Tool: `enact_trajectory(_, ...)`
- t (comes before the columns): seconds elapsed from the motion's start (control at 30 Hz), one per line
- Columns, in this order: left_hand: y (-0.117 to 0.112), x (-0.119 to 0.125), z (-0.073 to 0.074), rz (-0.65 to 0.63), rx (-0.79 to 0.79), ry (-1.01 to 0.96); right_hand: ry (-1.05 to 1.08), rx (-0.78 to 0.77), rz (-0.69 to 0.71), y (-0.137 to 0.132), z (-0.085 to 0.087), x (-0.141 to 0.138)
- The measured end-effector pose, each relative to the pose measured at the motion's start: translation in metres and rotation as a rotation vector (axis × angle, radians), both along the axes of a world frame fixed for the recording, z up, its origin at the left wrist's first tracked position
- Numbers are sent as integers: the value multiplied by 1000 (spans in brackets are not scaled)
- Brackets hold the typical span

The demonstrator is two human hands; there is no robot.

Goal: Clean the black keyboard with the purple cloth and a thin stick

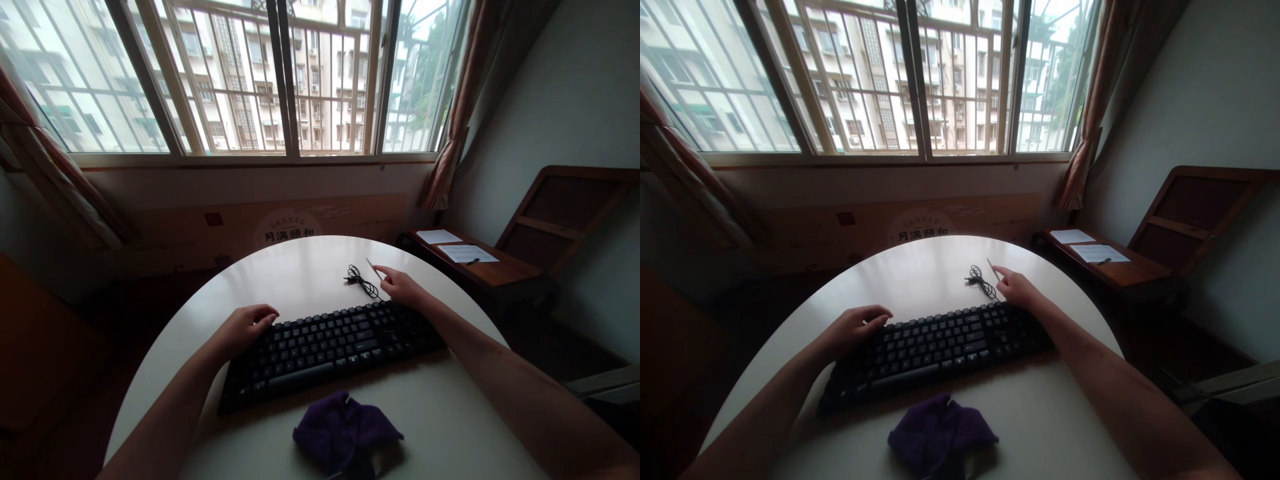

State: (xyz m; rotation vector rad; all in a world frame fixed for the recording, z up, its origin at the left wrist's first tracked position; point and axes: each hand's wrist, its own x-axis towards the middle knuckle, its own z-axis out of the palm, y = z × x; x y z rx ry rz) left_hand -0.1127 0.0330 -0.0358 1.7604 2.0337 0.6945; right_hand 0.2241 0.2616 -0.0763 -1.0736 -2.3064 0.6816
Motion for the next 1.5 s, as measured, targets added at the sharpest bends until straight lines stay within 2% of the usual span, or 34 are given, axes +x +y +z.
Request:
enact_trajectory(0.17, 0, 0, 0, 3, -2, -6, -61, 26, -35, -1, -1, -2)
enact_trajectory(0.5, -1, 0, -2, -1, 1, -5, -317, 144, -174, -9, 1, -9)
enact_trajectory(0.63, 0, -1, -2, 1, 4, -6, -402, 154, -177, -7, 2, -8)
enact_trajectory(0.9, -1, -1, -1, -1, 5, 4, -440, 176, -190, -2, -2, -5)
enact_trajectory(1.17, -1, -2, -2, -14, 12, 21, -289, 145, -183, 3, 4, 9)
enact_trajectory(1.33, -1, -1, 0, -5, 9, -2, 12, 12, -177, 13, 10, 20)
enact_trajectory(1.4, -1, -1, 0, 2, 6, -15, 108, 46, -164, 17, 10, 24)
enact_trajectory(1.5, 0, -3, -1, 3, 4, -11, 162, 223, -180, 21, 8, 29)
